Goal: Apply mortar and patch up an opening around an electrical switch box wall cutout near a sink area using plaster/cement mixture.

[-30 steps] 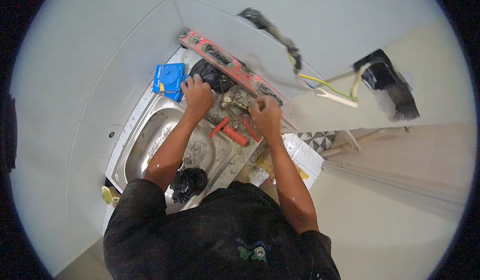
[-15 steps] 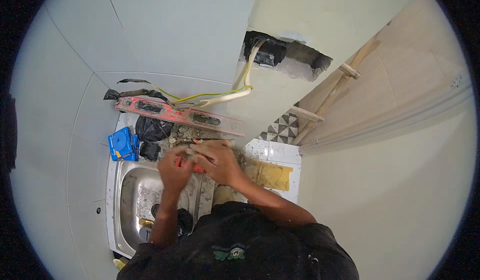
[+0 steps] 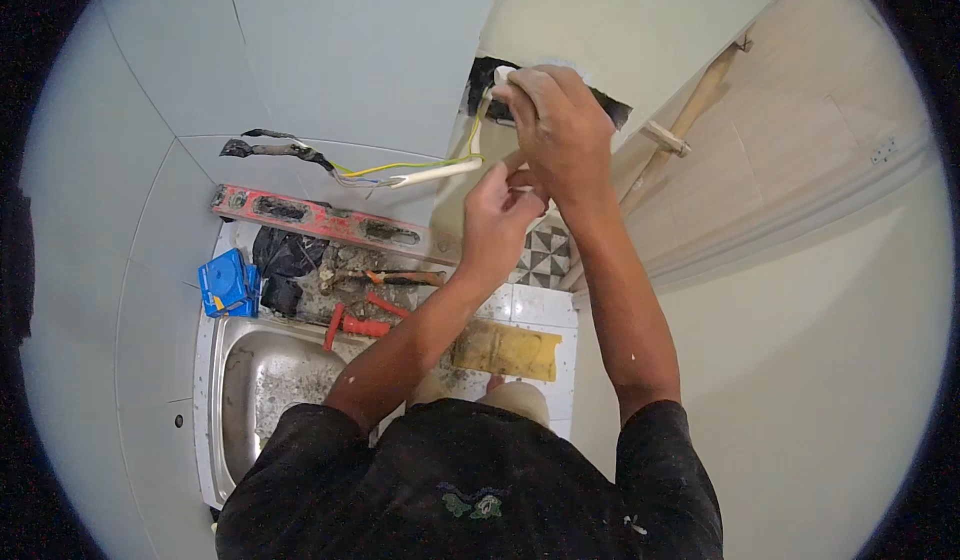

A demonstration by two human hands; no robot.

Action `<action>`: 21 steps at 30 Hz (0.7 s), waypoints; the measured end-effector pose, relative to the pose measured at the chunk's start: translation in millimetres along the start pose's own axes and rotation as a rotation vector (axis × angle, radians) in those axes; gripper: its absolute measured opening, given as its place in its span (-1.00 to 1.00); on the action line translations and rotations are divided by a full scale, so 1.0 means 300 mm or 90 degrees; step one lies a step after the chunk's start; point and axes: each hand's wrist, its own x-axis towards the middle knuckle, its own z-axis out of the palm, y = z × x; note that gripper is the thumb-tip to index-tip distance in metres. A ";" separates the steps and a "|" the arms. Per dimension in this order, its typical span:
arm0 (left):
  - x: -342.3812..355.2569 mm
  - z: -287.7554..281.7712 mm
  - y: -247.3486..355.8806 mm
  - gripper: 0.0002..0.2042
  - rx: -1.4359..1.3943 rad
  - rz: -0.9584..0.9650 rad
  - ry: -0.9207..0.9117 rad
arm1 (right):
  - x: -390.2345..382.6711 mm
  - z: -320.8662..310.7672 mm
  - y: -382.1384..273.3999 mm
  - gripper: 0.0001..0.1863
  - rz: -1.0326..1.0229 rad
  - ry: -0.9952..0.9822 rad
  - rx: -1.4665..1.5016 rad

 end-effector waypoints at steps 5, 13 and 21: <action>0.104 0.053 0.003 -0.33 -0.270 -0.107 0.030 | 0.021 0.044 0.026 -0.85 -0.009 -0.049 -0.041; 0.174 0.014 0.014 -0.13 -0.356 -0.037 -0.048 | 0.015 0.054 0.039 -0.85 -0.050 -0.067 -0.058; 0.224 -0.009 -0.012 -0.08 -0.304 -0.007 -0.102 | 0.003 0.056 0.077 -0.84 -0.030 -0.051 -0.092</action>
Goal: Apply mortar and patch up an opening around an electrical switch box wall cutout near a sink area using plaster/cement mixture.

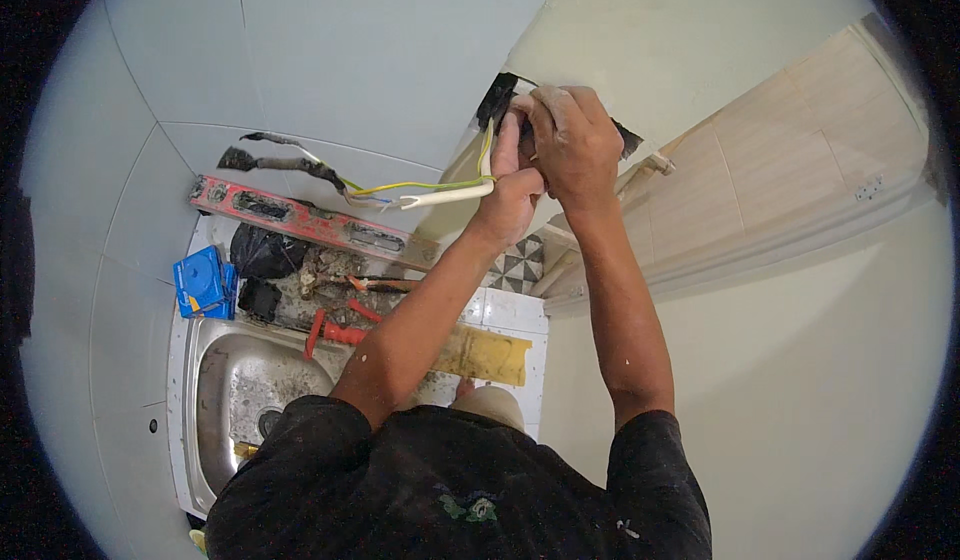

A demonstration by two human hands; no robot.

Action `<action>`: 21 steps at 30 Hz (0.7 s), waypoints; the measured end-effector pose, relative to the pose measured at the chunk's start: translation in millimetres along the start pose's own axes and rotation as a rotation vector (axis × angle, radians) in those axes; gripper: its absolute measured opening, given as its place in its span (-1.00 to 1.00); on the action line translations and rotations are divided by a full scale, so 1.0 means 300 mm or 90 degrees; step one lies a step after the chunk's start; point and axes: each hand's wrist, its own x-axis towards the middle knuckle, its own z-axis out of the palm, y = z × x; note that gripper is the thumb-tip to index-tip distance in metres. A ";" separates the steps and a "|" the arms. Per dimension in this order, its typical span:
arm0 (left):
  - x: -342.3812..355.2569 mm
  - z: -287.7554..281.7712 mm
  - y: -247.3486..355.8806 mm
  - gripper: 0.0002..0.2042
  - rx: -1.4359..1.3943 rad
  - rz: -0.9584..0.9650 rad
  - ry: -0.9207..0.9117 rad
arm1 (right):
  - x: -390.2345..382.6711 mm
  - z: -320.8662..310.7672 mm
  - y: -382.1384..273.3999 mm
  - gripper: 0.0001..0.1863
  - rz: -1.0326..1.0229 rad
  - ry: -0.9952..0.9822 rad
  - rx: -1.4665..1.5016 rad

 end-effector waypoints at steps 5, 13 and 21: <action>0.006 -0.013 -0.017 -0.07 -0.007 0.032 -0.009 | 0.022 -0.019 -0.010 -0.87 -0.012 -0.053 0.012; 0.008 -0.017 -0.034 -0.06 0.004 0.031 -0.011 | 0.027 -0.028 -0.002 -0.87 -0.096 -0.025 -0.063; -0.009 -0.018 -0.073 -0.03 0.065 0.053 0.012 | 0.028 -0.015 0.014 -0.87 -0.126 -0.073 -0.128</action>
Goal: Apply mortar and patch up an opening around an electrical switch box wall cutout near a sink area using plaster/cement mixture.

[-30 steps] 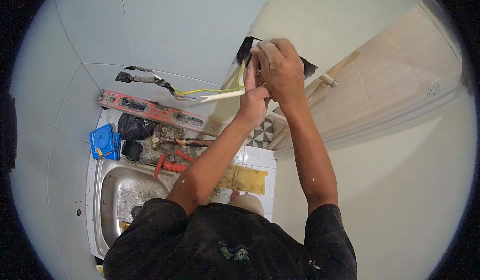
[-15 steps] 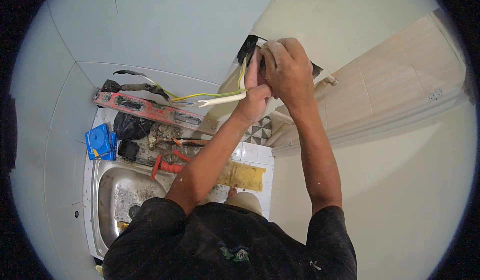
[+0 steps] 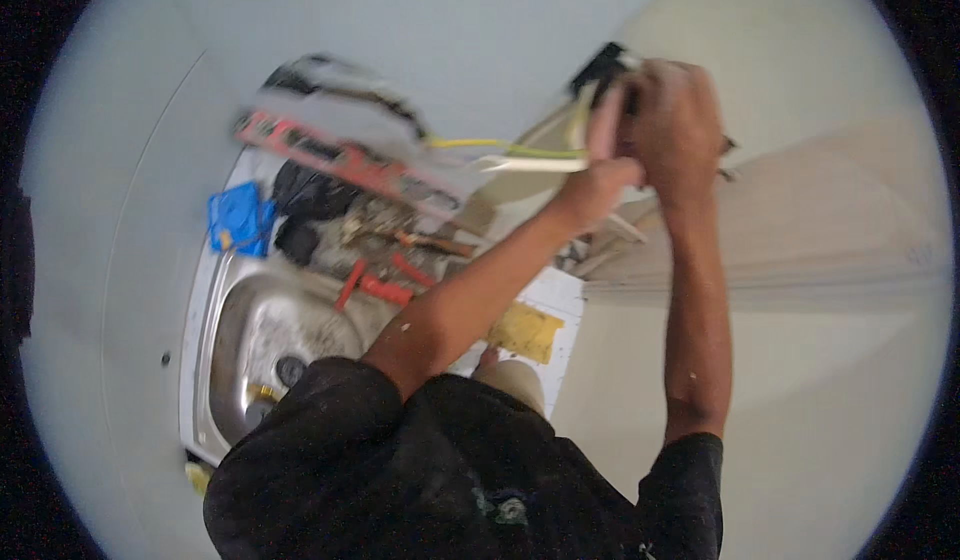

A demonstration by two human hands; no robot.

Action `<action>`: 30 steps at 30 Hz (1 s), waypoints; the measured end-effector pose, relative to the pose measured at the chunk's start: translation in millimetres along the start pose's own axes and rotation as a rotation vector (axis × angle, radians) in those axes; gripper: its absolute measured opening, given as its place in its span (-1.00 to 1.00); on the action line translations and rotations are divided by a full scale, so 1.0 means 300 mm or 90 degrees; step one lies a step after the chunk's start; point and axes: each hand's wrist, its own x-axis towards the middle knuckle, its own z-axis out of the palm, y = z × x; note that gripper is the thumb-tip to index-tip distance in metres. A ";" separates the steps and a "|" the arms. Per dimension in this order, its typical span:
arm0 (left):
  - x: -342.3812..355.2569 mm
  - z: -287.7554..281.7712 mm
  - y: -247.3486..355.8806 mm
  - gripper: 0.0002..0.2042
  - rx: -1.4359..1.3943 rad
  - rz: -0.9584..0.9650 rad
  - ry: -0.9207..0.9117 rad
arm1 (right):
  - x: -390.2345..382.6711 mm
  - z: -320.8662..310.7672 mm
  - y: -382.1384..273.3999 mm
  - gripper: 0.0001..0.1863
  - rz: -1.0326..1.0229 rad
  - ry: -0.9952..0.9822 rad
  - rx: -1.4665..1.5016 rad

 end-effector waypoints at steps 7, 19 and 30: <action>-0.310 -0.013 0.053 -0.24 -0.029 -0.147 0.046 | -0.107 -0.149 -0.071 -0.87 0.311 0.098 0.357; -0.890 -0.297 0.217 -0.57 0.099 -0.246 0.490 | -0.572 0.027 -0.582 -0.90 0.373 -0.515 0.772; -0.834 -0.618 0.443 -0.71 1.275 -0.070 0.360 | -0.606 0.550 -0.655 -0.64 0.048 -0.423 0.256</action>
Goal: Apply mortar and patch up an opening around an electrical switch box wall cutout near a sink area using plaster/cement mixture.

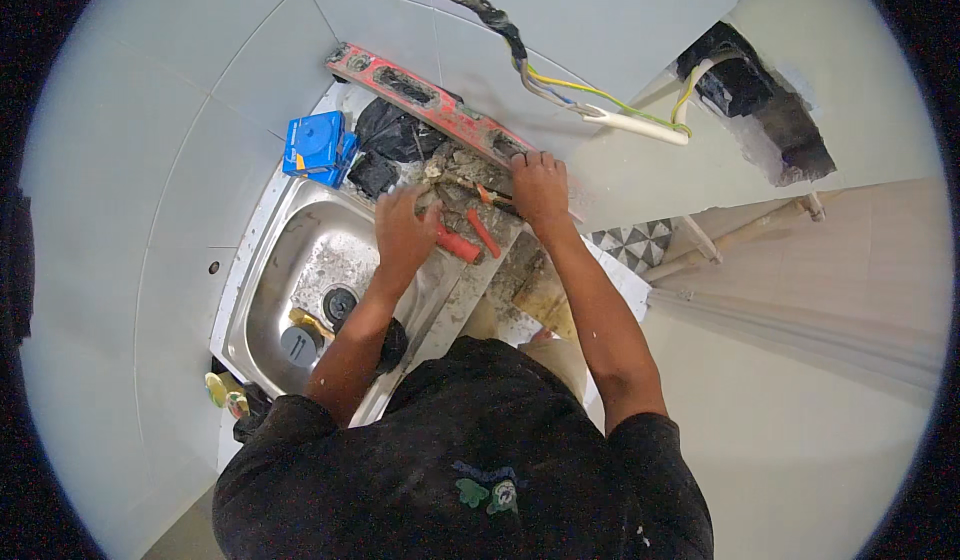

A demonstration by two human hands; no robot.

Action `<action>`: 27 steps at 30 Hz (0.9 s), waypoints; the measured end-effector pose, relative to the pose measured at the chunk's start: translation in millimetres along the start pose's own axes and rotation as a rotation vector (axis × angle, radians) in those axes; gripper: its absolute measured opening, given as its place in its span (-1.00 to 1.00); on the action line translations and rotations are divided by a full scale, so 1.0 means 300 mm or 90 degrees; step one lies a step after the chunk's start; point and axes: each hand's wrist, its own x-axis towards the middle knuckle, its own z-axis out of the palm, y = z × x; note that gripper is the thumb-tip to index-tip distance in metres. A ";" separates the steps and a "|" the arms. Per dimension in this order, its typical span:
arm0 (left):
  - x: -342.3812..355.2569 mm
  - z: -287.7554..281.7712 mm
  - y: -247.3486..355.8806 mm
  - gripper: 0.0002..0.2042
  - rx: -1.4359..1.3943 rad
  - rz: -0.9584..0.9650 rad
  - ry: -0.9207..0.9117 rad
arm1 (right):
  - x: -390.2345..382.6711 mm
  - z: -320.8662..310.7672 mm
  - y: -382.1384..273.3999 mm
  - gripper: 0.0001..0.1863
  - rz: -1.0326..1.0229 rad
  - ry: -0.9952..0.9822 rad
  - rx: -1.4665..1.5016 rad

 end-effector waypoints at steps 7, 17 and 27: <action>0.068 0.065 -0.064 -0.69 0.105 -0.024 -0.066 | 0.063 -0.101 0.053 -0.75 -0.041 -0.015 0.128; 0.201 0.145 -0.018 -0.71 0.102 0.003 -0.036 | 0.141 -0.338 0.015 -0.54 0.039 -0.057 0.187; 0.343 0.488 -0.067 -0.77 0.153 0.234 -0.145 | 0.140 -0.313 0.008 -0.61 0.089 -0.051 0.231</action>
